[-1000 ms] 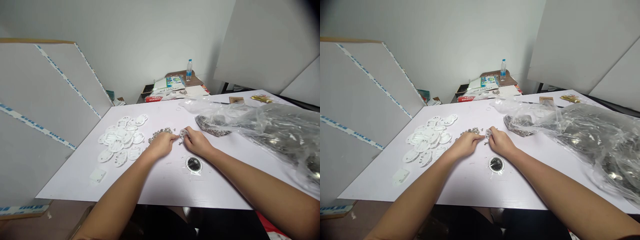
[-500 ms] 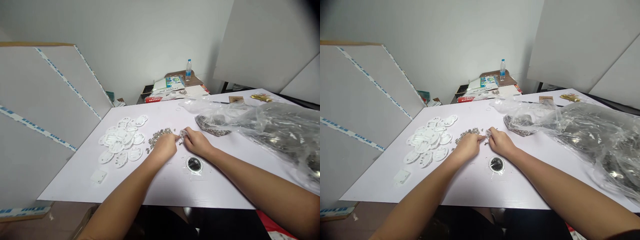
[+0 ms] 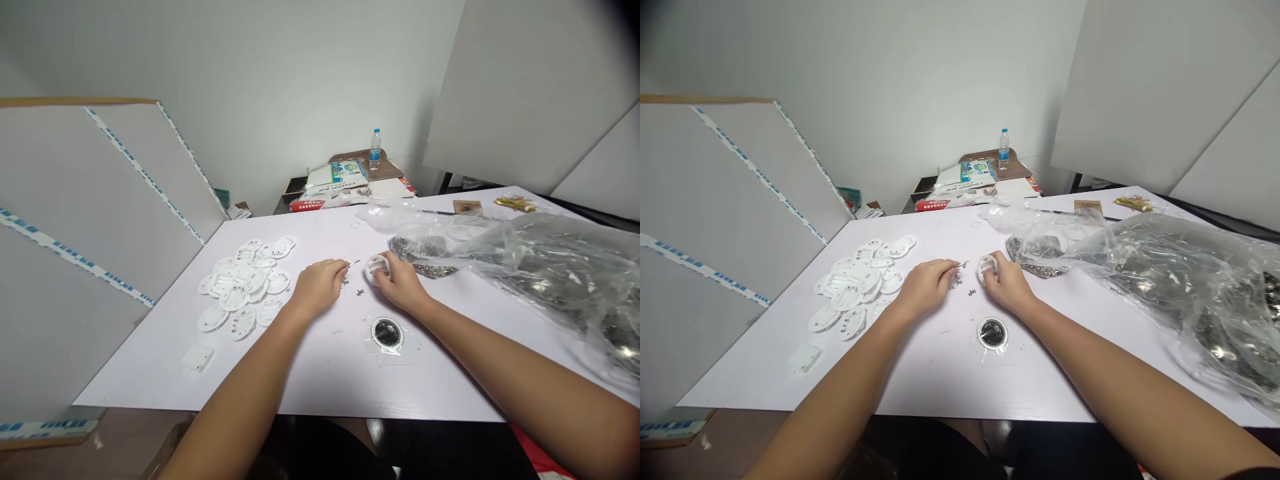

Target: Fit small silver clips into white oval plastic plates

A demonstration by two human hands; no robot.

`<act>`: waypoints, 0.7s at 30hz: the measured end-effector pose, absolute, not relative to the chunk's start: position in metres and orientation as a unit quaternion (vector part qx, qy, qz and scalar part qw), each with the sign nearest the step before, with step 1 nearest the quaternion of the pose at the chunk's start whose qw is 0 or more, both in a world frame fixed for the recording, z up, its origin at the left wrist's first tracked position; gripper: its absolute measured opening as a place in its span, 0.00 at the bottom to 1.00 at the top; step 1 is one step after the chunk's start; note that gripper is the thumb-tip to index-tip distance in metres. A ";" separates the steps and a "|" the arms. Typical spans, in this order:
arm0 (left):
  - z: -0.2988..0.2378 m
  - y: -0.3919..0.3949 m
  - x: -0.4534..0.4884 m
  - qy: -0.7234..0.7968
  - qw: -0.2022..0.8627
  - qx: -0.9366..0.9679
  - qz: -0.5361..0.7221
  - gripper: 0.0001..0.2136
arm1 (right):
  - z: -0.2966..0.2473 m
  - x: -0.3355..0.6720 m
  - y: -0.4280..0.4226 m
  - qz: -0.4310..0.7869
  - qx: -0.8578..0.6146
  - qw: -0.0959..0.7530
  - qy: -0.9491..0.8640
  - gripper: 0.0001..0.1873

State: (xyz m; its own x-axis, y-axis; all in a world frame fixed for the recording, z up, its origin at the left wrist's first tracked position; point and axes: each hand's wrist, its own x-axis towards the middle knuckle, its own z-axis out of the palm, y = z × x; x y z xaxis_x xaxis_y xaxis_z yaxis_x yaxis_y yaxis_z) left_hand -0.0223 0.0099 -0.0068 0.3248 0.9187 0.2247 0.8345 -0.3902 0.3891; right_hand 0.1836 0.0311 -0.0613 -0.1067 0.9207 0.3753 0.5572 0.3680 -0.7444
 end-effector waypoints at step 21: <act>-0.025 0.017 -0.019 0.371 0.221 0.828 0.357 0.07 | -0.043 0.175 0.017 0.810 -0.282 0.391 -0.333 0.15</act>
State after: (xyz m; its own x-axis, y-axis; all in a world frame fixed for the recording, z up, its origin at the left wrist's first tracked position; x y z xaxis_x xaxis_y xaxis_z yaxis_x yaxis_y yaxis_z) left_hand -0.0190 0.0172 -0.0246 0.4702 0.7724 0.4270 0.4569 -0.6270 0.6310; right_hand 0.1748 0.0169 -0.0433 -0.5352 0.8215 -0.1968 -0.4450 -0.4722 -0.7609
